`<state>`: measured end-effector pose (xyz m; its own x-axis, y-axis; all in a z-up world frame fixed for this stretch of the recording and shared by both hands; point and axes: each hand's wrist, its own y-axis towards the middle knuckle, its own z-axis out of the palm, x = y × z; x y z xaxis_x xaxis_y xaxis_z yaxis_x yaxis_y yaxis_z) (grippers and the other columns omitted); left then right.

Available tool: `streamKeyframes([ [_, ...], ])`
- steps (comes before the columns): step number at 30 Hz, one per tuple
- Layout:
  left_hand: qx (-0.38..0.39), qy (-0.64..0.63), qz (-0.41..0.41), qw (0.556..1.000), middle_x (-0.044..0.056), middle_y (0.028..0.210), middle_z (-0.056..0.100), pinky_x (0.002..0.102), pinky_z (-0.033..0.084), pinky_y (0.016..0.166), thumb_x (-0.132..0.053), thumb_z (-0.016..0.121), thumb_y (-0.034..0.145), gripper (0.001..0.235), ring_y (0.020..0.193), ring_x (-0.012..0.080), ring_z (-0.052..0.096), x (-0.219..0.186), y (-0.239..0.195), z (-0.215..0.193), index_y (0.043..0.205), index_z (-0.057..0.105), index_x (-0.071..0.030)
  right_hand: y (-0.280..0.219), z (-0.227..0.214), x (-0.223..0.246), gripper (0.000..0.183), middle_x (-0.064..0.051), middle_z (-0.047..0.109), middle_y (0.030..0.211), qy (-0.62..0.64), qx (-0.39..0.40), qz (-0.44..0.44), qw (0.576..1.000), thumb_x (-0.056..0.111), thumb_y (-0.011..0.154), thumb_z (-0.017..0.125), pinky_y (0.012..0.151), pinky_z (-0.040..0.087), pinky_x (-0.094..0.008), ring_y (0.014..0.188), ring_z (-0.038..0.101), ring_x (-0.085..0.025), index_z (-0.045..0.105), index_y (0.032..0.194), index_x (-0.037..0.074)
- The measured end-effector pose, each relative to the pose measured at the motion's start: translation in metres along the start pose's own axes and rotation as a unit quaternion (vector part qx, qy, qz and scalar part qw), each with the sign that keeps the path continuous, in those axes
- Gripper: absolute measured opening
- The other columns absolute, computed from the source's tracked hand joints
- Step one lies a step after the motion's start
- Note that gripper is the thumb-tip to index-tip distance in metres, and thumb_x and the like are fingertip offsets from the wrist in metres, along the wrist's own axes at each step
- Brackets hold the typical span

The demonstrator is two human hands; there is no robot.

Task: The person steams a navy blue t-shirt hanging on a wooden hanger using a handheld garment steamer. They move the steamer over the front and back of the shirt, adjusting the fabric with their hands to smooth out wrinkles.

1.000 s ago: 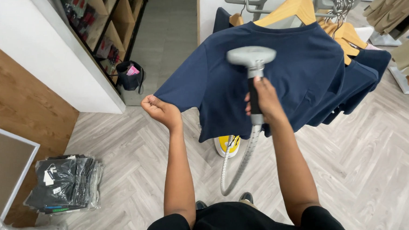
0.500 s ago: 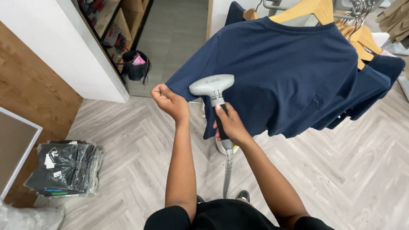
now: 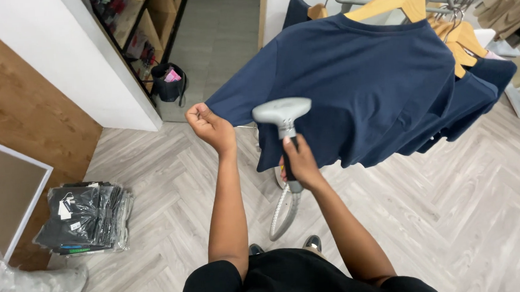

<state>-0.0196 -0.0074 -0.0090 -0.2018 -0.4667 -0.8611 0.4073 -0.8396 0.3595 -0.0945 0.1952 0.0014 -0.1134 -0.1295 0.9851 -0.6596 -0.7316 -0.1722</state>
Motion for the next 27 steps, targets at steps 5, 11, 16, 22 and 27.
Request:
streamKeyframes([
  [5, 0.055, -0.075, -0.031, 0.995, 0.002, 0.073, 0.059, 0.025, 0.052, 0.071, -0.02, 0.051, 0.108, 0.013, 0.072, 0.009, 0.058, -0.029, 0.01, -0.019, 0.099, 0.051, -0.011, 0.0, -0.043, 0.0, 0.04, -0.022, 0.063, 0.066, 0.009, -0.038, -0.004, 0.999, 0.037, 0.107, 0.046, 0.032, 0.058, -0.04, 0.04, 0.063, -0.029, 0.049, 0.129, 0.003],
  [11, 0.206, -0.367, -0.252, 0.871, 0.002, 0.073, 0.06, 0.02, 0.053, 0.063, -0.04, 0.054, 0.101, 0.029, 0.066, 0.0098, 0.064, -0.078, 0.031, -0.003, 0.097, 0.054, -0.012, 0.01, -0.112, 0.074, 0.038, -0.02, 0.062, 0.068, 0.017, -0.122, -0.108, 0.986, 0.038, 0.111, 0.041, 0.033, 0.057, -0.038, 0.042, 0.063, -0.027, 0.045, 0.125, 0.003],
  [16, 0.37, -0.4, -0.428, 0.721, 0.008, 0.086, 0.071, 0.024, 0.058, 0.06, -0.072, 0.049, 0.088, 0.069, 0.072, 0.0147, 0.072, 0.027, -0.051, 0.003, 0.111, 0.063, -0.009, 0.024, -0.082, 0.03, 0.04, -0.018, 0.061, 0.066, -0.006, -0.117, -0.082, 0.99, 0.041, 0.109, 0.042, 0.033, 0.057, -0.037, 0.041, 0.062, -0.025, 0.045, 0.123, 0.003],
  [22, 0.556, -0.396, -0.472, 0.558, 0.024, 0.145, 0.055, 0.057, 0.053, 0.098, -0.071, 0.085, 0.057, 0.123, 0.122, 0.0396, 0.063, 0.167, -0.141, 0.011, 0.152, 0.043, -0.006, 0.01, -0.042, -0.021, 0.039, -0.021, 0.064, 0.066, -0.023, -0.076, 0.055, 0.995, 0.038, 0.106, 0.052, 0.034, 0.059, -0.038, 0.042, 0.065, -0.028, 0.053, 0.126, 0.005],
  [27, 0.478, -0.072, -0.416, 0.77, 0.019, 0.148, 0.054, 0.047, 0.047, 0.109, -0.023, 0.064, 0.103, 0.053, 0.133, 0.0337, 0.055, 0.037, -0.088, 0.008, 0.153, 0.047, -0.012, 0.018, -0.068, 0.039, 0.039, -0.023, 0.064, 0.069, -0.052, -0.151, -0.006, 0.987, 0.039, 0.107, 0.048, 0.035, 0.059, -0.038, 0.043, 0.064, -0.028, 0.05, 0.124, 0.003],
])
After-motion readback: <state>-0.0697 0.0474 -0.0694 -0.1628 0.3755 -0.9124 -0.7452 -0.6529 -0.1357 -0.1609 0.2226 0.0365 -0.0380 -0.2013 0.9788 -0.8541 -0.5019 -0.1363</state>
